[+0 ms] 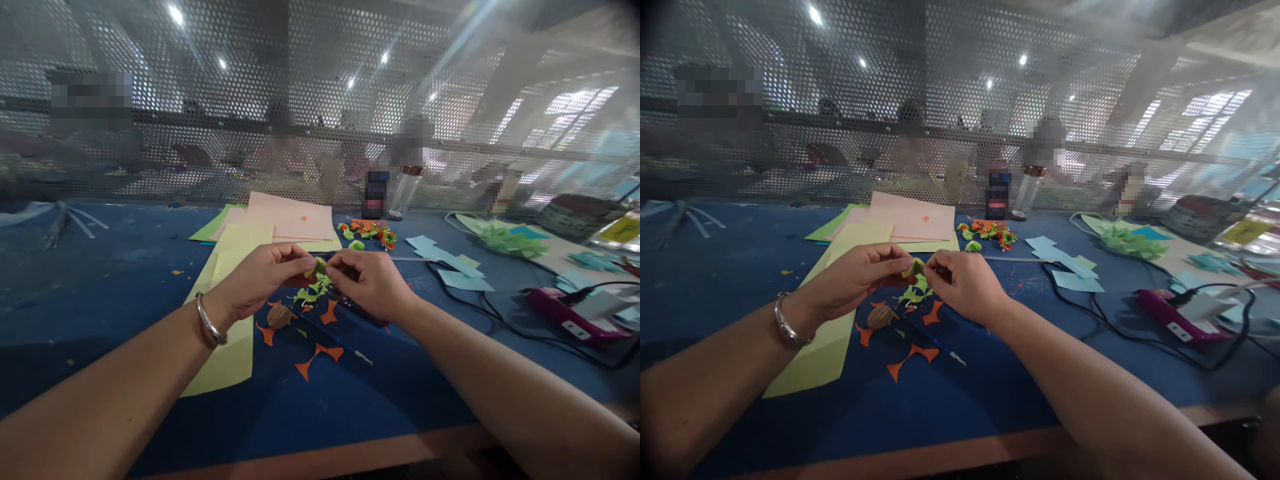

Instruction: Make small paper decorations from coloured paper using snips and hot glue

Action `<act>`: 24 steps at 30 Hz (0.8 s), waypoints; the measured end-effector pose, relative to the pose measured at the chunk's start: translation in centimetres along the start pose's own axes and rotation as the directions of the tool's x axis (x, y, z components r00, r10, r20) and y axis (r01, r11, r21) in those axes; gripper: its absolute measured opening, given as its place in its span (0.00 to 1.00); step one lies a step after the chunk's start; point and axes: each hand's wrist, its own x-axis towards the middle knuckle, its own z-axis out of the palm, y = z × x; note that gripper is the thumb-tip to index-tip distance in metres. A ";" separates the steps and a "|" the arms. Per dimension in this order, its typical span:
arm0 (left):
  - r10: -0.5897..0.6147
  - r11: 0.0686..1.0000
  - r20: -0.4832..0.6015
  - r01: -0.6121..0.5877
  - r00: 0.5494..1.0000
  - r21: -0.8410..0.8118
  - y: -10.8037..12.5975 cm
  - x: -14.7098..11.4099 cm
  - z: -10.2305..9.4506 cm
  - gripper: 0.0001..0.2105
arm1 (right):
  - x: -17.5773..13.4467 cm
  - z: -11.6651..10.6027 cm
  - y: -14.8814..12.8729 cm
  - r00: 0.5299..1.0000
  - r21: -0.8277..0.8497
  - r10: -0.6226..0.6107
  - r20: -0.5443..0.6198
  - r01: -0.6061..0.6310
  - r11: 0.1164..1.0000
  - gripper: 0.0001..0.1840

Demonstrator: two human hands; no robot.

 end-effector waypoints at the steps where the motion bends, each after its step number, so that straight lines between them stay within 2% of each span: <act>1: -0.003 1.000 0.002 0.003 1.000 -0.026 0.0 0.0 0.0 0.10 | 0.0 0.0 0.0 1.000 0.007 0.003 -0.002 -0.002 1.000 0.08; 8: -0.002 0.994 -0.023 -0.001 1.000 -0.105 0.1 0.0 -0.1 0.09 | 0.1 0.0 0.1 1.000 0.041 0.026 0.017 -0.027 0.999 0.12; 24: -0.060 0.990 -0.036 0.055 0.998 -0.130 0.0 0.3 -0.1 0.07 | 0.1 0.0 0.1 0.998 0.081 0.049 0.034 -0.052 0.995 0.13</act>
